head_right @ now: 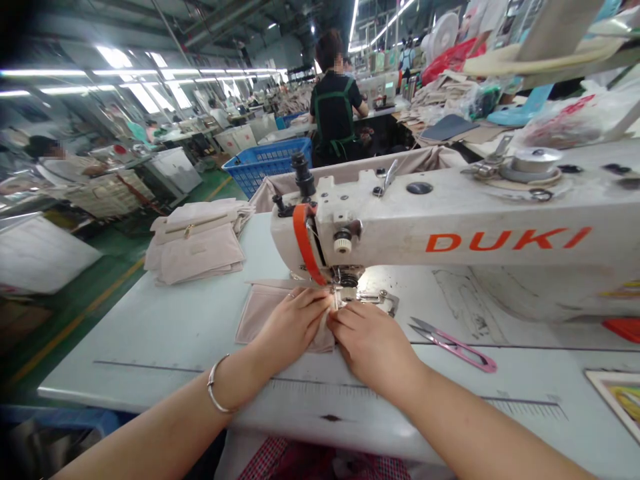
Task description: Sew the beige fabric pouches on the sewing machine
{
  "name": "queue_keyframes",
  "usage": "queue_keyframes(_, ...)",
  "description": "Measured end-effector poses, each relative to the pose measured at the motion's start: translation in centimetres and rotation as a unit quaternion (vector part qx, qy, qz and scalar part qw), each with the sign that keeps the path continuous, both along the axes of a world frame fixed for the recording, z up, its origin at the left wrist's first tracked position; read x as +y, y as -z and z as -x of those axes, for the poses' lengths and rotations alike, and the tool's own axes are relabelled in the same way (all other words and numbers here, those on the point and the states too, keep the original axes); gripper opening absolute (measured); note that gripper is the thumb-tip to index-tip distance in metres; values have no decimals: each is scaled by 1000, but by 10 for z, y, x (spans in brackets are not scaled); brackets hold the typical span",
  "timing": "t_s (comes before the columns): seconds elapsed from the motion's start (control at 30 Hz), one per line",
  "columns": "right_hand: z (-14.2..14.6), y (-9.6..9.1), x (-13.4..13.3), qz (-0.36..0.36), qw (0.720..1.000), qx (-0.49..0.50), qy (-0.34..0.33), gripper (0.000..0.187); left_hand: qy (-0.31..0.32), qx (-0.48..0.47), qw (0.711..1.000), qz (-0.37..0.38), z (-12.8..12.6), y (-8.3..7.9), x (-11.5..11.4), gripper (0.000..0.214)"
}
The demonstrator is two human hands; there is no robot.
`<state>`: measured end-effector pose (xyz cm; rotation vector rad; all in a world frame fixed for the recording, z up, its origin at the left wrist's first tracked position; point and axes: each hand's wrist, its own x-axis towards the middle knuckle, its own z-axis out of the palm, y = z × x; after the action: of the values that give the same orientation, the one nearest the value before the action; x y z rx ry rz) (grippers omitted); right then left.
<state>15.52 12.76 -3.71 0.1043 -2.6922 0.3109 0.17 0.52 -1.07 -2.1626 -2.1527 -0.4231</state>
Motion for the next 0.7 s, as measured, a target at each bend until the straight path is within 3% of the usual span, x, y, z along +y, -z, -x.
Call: queue_keyframes(0.7,-4,-1,0,-8,1000,-7,2,29,-10,-65,997,-37,-1,4,-1,27)
